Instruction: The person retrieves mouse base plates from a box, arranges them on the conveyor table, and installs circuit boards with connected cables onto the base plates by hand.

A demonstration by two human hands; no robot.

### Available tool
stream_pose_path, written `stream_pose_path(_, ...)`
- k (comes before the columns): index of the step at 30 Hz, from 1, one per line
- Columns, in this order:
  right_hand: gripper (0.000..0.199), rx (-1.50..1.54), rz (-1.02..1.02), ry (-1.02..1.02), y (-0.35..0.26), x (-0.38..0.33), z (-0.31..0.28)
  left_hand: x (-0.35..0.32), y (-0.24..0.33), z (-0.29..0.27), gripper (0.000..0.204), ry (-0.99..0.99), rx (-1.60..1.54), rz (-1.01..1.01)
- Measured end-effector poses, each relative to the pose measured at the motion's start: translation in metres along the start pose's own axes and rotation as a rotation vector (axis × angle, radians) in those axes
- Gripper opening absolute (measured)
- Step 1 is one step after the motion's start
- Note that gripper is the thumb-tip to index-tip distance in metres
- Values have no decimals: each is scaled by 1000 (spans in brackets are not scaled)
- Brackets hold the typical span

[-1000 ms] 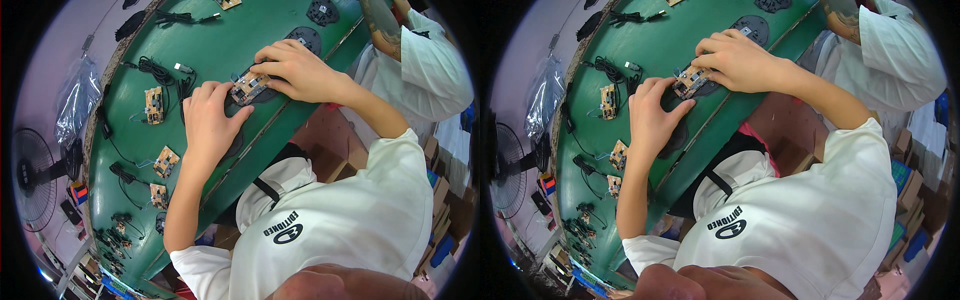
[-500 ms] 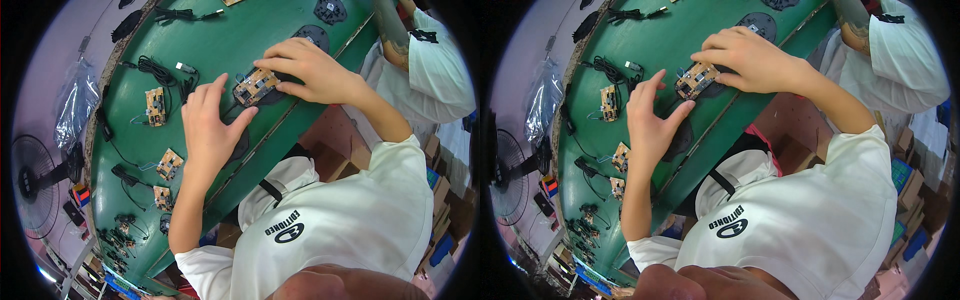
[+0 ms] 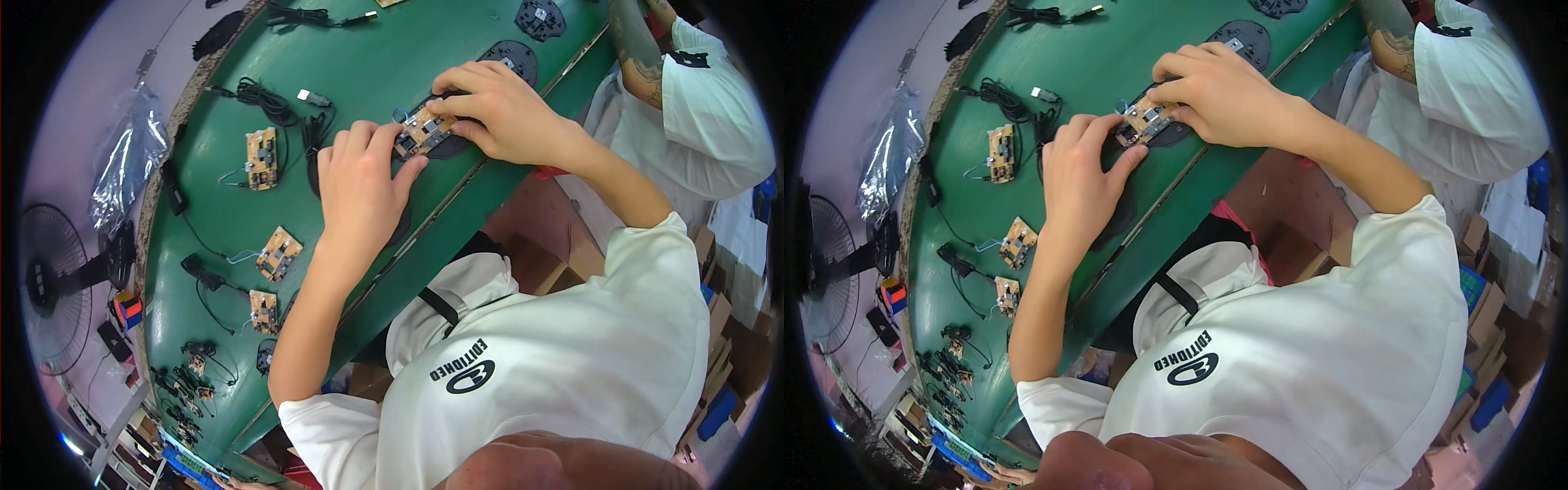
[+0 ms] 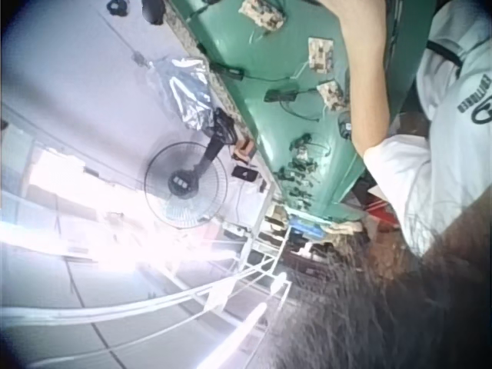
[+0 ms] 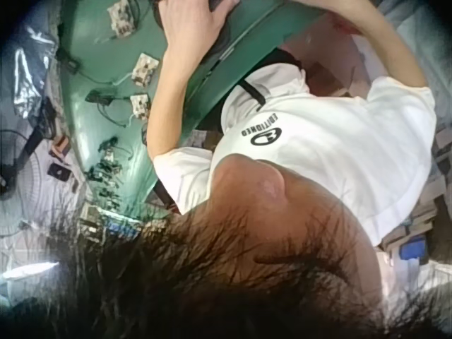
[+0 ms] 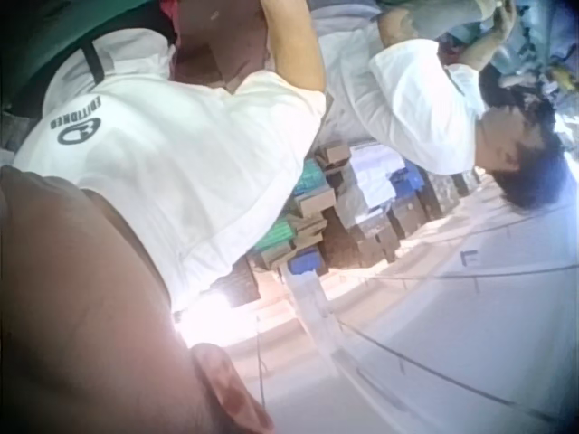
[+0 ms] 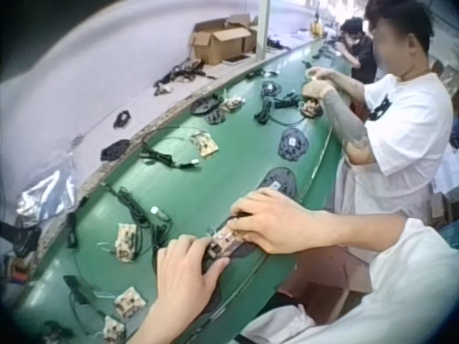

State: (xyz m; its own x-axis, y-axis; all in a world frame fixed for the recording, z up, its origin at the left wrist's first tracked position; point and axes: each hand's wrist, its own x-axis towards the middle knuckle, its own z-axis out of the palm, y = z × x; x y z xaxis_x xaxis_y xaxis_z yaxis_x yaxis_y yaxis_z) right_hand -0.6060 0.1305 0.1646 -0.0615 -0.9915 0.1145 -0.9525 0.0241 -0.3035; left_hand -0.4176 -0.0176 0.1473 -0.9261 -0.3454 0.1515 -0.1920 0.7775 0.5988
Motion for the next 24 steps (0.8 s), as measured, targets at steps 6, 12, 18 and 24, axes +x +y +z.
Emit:
stream_pose_path(6, 33, -1, 9, 40, -7, -8, -2, -17, -8, -14, 41, 41, 4, 90)
stream_pose_path(12, 35, -69, 2, 107, -9, -17, 5, -25, 0, -7, 36, 32, 182, 225)
stream_pose_path(18, 33, -87, -13, 133, -16, -12, 9, -21, 5, -11, 34, -7, 298, 257)
stream_pose_path(24, 33, -130, 27, 107, -19, -20, 4, -17, 11, -8, 31, 14, 256, 277)
